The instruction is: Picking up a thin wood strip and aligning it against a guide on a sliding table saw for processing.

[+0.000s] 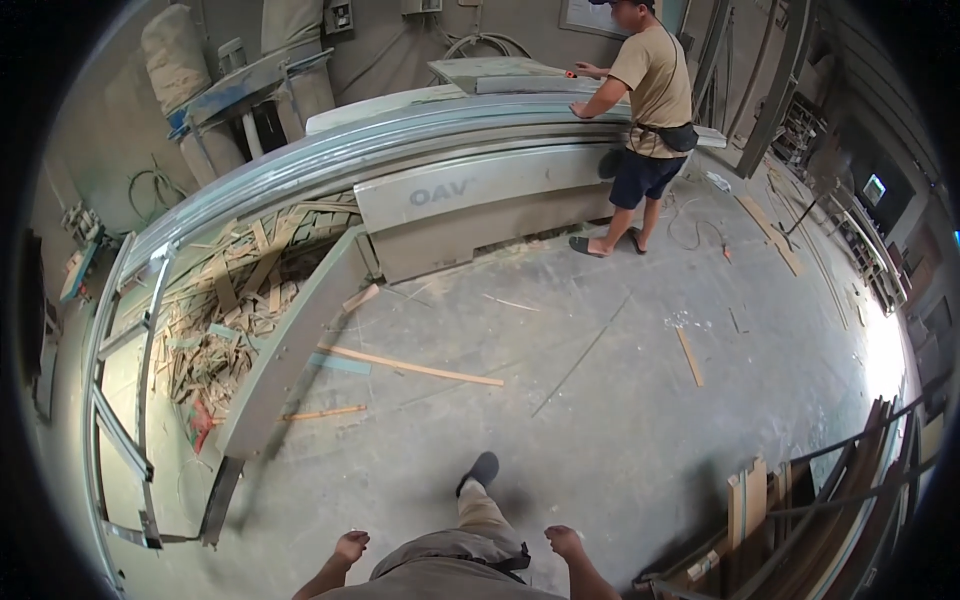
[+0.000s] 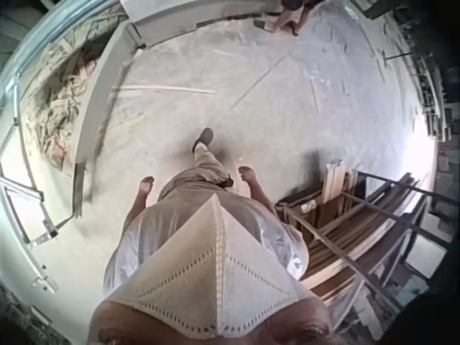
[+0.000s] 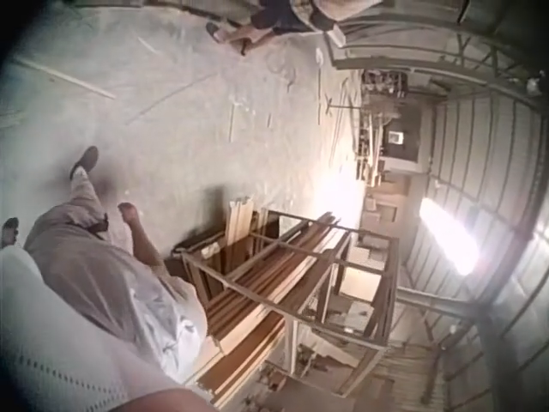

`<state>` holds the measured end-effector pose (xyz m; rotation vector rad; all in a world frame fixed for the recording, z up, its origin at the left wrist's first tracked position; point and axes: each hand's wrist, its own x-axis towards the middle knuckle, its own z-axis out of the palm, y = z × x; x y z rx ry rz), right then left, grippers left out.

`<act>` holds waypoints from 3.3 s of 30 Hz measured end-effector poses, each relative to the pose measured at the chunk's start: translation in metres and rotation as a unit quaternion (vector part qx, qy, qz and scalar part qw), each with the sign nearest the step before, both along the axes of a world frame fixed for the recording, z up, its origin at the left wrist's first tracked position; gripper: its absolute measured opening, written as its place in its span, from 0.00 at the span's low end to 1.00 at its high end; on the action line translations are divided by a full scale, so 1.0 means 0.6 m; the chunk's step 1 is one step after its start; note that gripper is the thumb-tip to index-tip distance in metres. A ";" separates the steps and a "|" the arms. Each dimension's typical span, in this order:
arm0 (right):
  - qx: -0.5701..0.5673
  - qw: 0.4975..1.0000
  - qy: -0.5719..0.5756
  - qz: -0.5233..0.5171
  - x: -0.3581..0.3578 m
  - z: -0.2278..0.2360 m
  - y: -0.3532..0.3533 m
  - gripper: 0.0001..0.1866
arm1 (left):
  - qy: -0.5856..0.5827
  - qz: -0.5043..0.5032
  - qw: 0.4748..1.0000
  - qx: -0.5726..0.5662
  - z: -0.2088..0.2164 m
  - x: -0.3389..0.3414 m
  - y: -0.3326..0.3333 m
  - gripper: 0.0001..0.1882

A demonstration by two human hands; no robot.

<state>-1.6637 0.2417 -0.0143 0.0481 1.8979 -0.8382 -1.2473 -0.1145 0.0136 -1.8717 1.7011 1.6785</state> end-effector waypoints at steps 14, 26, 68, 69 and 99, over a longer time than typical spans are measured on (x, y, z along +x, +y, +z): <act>-0.023 0.999 0.036 0.017 -0.379 0.056 -0.343 0.14 | 0.109 0.057 0.990 -0.064 0.098 -0.313 -0.251 0.18; 0.036 0.999 -0.001 -0.015 -0.434 0.108 -0.574 0.18 | -0.057 0.248 0.956 0.145 0.055 -0.265 -0.366 0.24; -0.066 0.457 -0.140 0.876 0.445 0.589 -0.941 0.18 | 0.023 0.705 0.707 0.039 0.626 0.075 0.288 0.21; -0.099 0.421 -0.149 0.889 0.516 0.638 -0.916 0.18 | 0.044 0.714 0.697 0.045 0.641 0.113 0.303 0.23; -0.495 0.537 0.009 0.683 1.903 1.005 -0.766 0.18 | -0.078 0.693 0.716 0.033 0.571 1.201 0.662 0.23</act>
